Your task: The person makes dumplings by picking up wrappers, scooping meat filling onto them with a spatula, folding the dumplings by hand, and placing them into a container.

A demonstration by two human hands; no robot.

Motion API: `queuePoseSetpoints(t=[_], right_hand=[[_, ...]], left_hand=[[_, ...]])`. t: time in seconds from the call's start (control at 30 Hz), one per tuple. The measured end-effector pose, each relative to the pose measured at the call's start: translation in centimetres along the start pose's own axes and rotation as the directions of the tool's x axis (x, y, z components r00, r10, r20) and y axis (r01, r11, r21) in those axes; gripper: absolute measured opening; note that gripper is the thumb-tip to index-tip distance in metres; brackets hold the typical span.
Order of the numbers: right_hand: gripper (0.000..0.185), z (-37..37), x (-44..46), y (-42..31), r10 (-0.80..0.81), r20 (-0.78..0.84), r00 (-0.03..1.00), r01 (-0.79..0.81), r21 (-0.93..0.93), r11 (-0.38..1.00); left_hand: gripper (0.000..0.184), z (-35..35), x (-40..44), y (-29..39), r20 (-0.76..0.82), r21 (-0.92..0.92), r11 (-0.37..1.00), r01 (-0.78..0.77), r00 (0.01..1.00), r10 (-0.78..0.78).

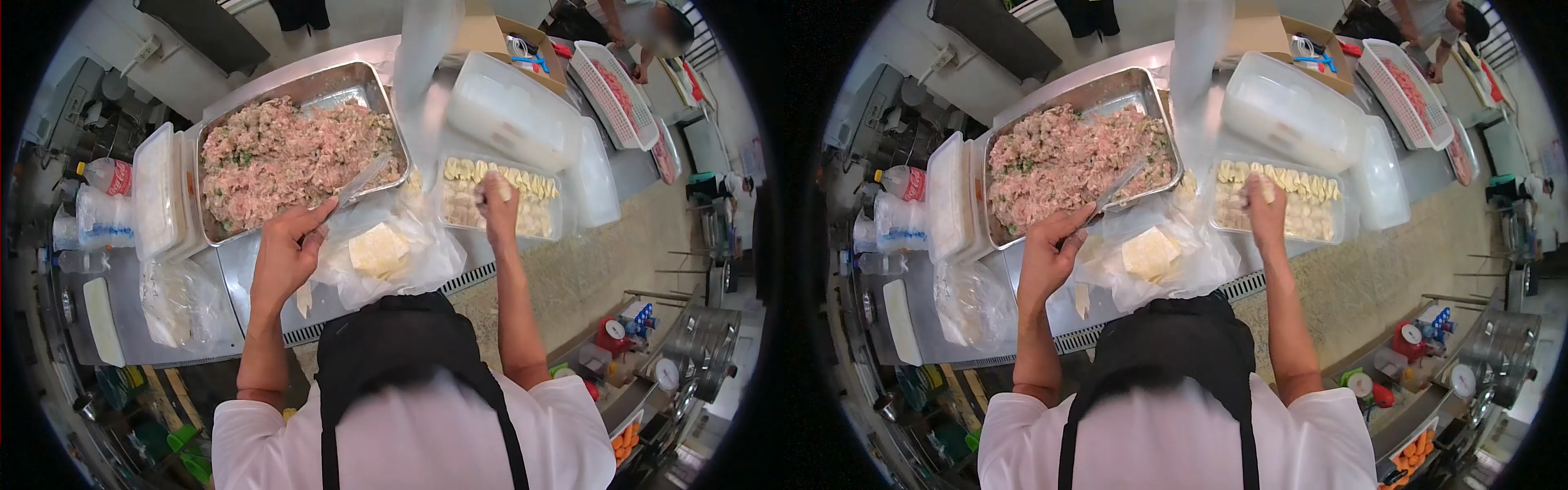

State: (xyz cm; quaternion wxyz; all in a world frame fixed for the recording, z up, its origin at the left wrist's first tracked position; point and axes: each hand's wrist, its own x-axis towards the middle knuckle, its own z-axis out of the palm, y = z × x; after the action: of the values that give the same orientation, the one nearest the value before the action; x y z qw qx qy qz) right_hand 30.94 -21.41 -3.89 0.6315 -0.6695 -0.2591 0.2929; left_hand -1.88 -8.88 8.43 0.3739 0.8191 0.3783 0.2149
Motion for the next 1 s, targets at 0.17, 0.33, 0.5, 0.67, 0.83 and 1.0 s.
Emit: queuePoseSetpoints(t=[0.17,0.33,0.5,0.67,0.83,1.0], right_hand=[[0.049,-1.9,2.1,3.1,0.070,-0.053,0.996,-0.079,-0.188,0.979],[0.054,-1.9,3.3,3.9,-0.044,0.108,0.993,0.106,-0.682,0.724],[0.053,0.4,3.8,4.6,-0.125,0.200,0.972,0.225,-0.633,0.740],[0.052,3.0,4.2,4.0,-0.449,0.018,0.893,0.356,-0.638,0.683],[0.049,3.5,4.4,3.9,-0.223,-0.036,0.974,0.143,-0.665,0.733],[0.049,4.0,3.9,3.3,-0.261,-0.103,0.960,0.103,-0.737,0.668]], left_hand=[[0.044,1.4,-0.6,-1.2,0.057,-0.085,0.996,0.001,0.998,0.003],[0.042,1.5,-1.2,-2.4,0.026,-0.081,0.995,0.066,0.998,-0.064],[0.044,1.2,-1.8,-2.8,0.054,-0.038,0.989,0.143,0.989,-0.141],[0.043,1.7,-2.2,-3.5,0.003,-0.107,0.992,0.072,0.997,-0.072],[0.043,1.8,-2.4,-3.8,-0.002,-0.124,0.987,0.099,0.995,-0.100],[0.043,2.1,-2.5,-4.0,-0.010,-0.134,0.988,0.080,0.997,-0.082]])
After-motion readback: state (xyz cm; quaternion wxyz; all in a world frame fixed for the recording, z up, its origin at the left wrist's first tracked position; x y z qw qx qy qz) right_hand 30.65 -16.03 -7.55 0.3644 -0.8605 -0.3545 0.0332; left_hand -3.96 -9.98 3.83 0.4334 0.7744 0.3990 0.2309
